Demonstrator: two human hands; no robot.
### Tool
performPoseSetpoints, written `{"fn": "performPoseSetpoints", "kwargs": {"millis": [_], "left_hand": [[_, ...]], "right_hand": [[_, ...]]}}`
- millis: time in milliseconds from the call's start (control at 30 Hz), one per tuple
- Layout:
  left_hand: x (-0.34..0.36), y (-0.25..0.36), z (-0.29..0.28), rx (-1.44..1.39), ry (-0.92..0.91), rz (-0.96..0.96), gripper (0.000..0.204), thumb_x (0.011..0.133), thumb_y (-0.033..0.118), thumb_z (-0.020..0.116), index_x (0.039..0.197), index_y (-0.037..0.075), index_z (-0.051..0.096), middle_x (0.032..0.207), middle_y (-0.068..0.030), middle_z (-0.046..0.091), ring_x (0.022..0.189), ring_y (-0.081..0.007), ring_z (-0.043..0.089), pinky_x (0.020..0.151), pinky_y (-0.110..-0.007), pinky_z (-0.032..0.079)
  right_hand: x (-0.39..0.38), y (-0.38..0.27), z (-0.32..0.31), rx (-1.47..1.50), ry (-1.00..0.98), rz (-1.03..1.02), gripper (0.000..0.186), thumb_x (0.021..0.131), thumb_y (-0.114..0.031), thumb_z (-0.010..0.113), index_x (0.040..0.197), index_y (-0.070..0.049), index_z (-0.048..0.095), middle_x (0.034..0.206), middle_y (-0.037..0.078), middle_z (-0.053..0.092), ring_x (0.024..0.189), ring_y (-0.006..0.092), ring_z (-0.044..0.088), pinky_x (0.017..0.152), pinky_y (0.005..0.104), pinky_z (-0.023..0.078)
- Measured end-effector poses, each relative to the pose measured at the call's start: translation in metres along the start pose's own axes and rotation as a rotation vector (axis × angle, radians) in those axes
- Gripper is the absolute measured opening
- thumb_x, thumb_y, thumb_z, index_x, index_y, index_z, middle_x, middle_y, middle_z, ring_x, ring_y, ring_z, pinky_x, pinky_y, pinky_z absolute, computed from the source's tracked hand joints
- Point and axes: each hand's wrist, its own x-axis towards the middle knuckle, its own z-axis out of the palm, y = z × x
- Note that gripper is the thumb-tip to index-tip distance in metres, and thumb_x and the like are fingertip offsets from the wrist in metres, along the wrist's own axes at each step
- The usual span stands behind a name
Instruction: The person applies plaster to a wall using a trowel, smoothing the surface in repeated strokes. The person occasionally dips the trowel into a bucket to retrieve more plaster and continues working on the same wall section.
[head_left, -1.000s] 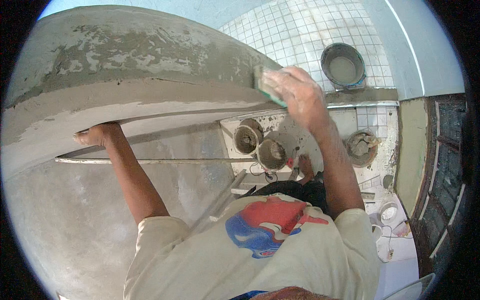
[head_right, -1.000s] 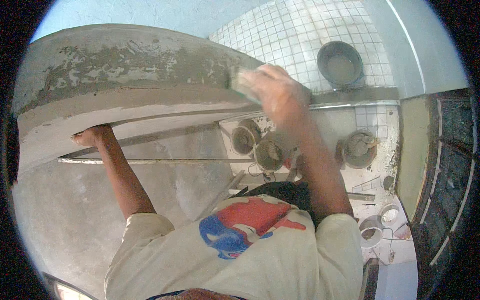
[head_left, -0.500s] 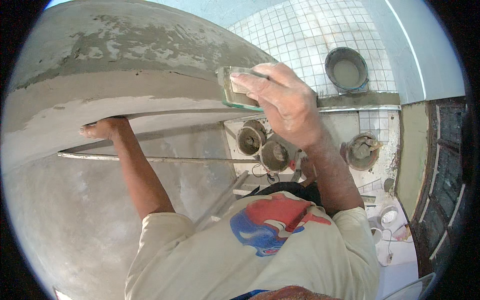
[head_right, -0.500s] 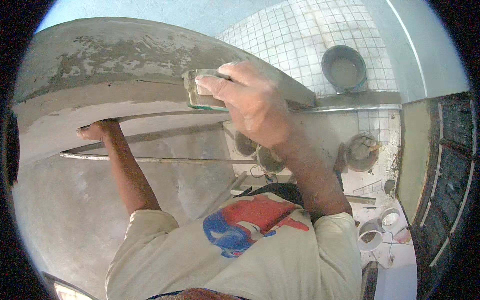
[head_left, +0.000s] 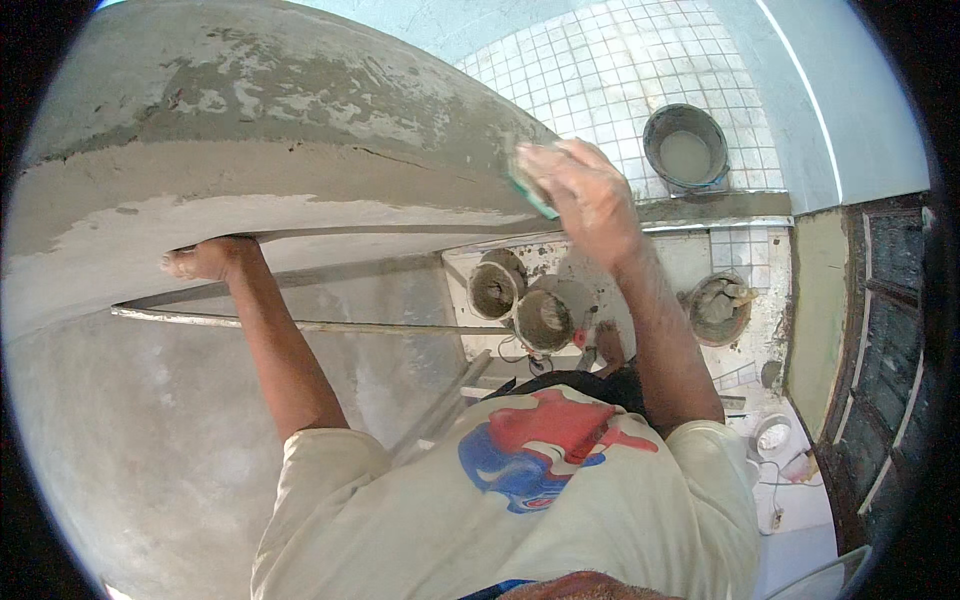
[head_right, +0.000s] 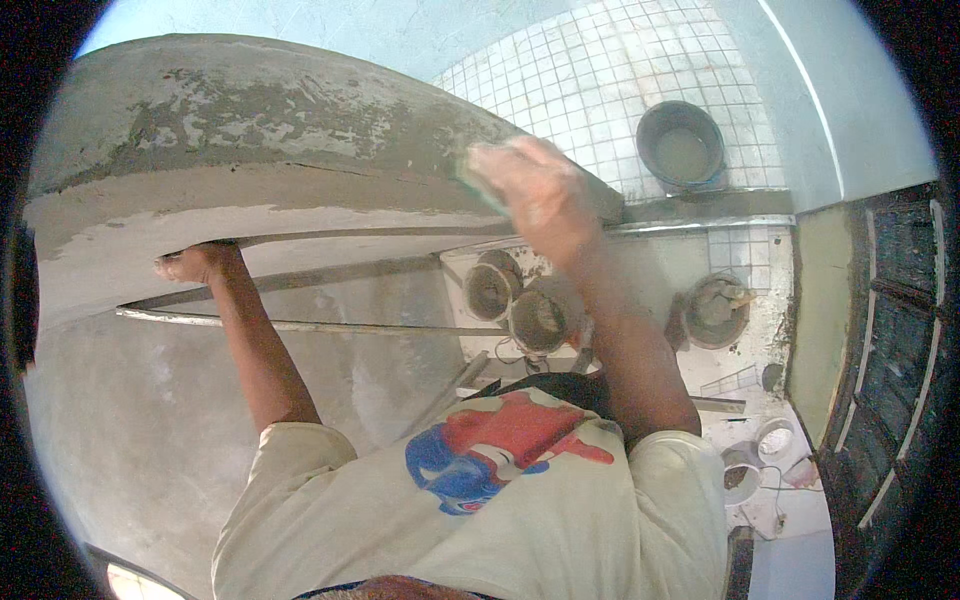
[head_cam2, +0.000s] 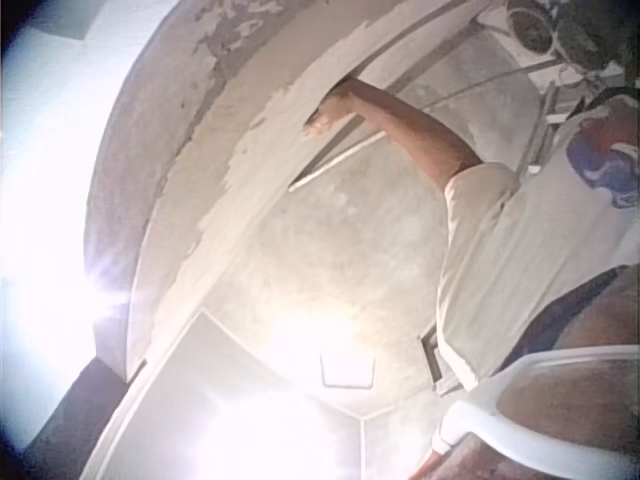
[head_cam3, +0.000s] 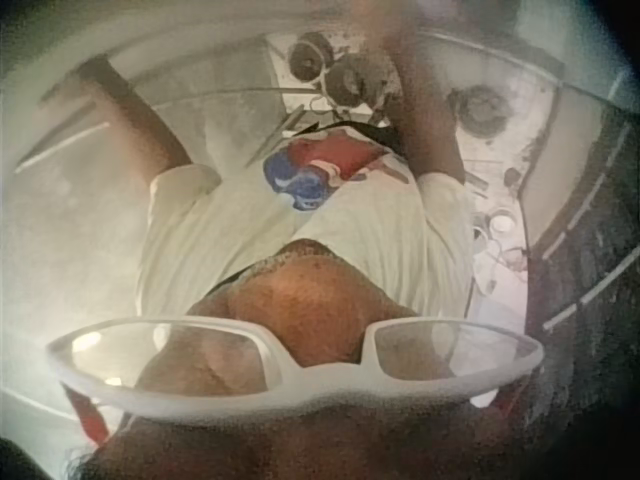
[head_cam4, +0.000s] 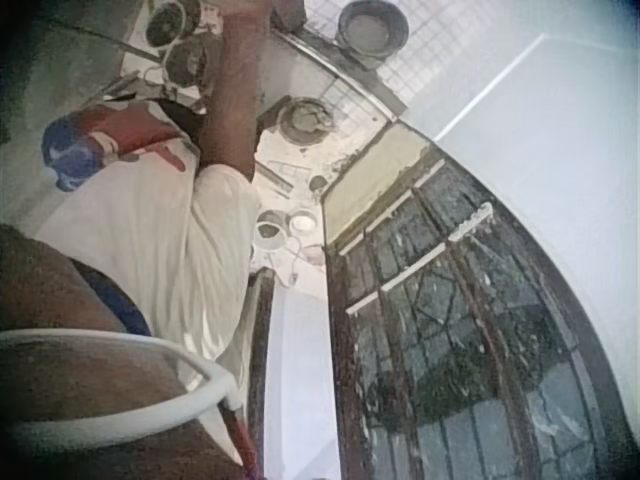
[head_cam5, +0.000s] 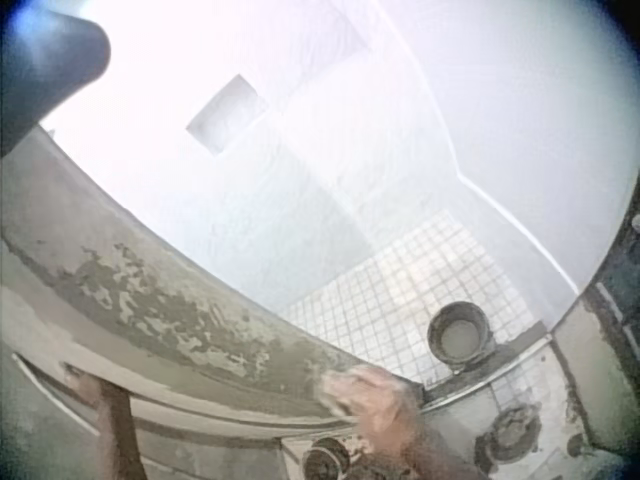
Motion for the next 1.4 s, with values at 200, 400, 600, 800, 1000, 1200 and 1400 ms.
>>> {"fn": "performPoseSetpoints", "kwargs": {"millis": [200,400,600,800,1000,1200,1400], "left_hand": [[-0.013,0.008,0.013,-0.012,-0.027,0.13,0.025,0.099,0.01,0.071,0.12,0.0,0.064,0.116,-0.02,0.07,0.093,-0.0357,0.071,0.081,-0.057,0.066],[0.01,-0.007,0.004,-0.065,-0.063,0.136,0.022,0.096,0.008,0.072,0.115,-0.002,0.066,0.111,-0.0184,0.072,0.088,-0.0329,0.071,0.078,-0.056,0.067],[-0.006,0.004,0.006,0.052,-0.099,0.144,0.018,0.095,0.008,0.072,0.109,-0.003,0.067,0.106,-0.0171,0.072,0.082,-0.0317,0.071,0.074,-0.055,0.067],[-0.005,0.005,0.016,0.107,-0.036,0.215,0.028,0.095,0.015,0.075,0.113,-0.002,0.064,0.112,-0.0187,0.071,0.086,-0.0331,0.071,0.078,-0.058,0.068],[0.004,-0.004,0.014,0.292,0.15,0.321,0.033,0.099,0.025,0.071,0.114,-0.004,0.061,0.128,-0.0215,0.065,0.102,-0.0387,0.069,0.09,-0.063,0.067],[-0.03,0.026,0.028,0.197,0.19,-0.004,0.071,0.108,0.043,0.056,0.16,-0.001,0.038,0.172,-0.0269,0.03,0.154,-0.0453,0.041,0.123,-0.066,0.044],[-0.044,0.04,0.031,0.174,0.05,-0.084,0.091,0.106,0.054,0.046,0.177,0.013,0.006,0.18,-0.0154,0.007,0.163,-0.0371,0.028,0.121,-0.065,0.047]], "right_hand": [[-0.007,-0.005,-0.006,0.085,0.037,0.087,0.033,0.101,-0.002,0.067,0.132,-0.005,0.078,0.118,0.018,0.078,0.11,0.0332,0.074,0.095,0.0431,0.06],[-0.029,0.064,-0.01,-0.392,-0.132,-0.054,0.036,0.101,-0.002,0.069,0.136,0.001,0.074,0.113,0.018,0.077,0.109,0.0282,0.074,0.1,0.04,0.059],[-0.087,0.014,0.032,0.114,0.436,0.512,0.034,0.088,-0.007,0.081,0.119,-0.002,0.069,0.109,0.021,0.069,0.102,0.0371,0.07,0.091,0.0471,0.056],[-0.08,-0.001,0.118,-0.148,0.582,0.146,0.04,0.086,-0.006,0.079,0.122,-0.001,0.062,0.116,0.022,0.064,0.103,0.0449,0.066,0.089,0.0519,0.054],[-0.066,-0.019,0.156,-0.139,0.288,0.083,0.048,0.086,-0.013,0.078,0.126,0.002,0.058,0.119,0.027,0.058,0.11,0.0481,0.063,0.094,0.0583,0.053],[-0.061,-0.02,0.132,-0.211,0.504,0.126,0.044,0.086,-0.009,0.078,0.124,0.001,0.057,0.12,0.028,0.057,0.112,0.048,0.063,0.096,0.06,0.053],[-0.055,-0.036,0.162,-0.114,0.335,-0.052,0.046,0.085,-0.006,0.08,0.127,0.0,0.062,0.122,0.024,0.058,0.107,0.0439,0.064,0.089,0.055,0.055]]}}
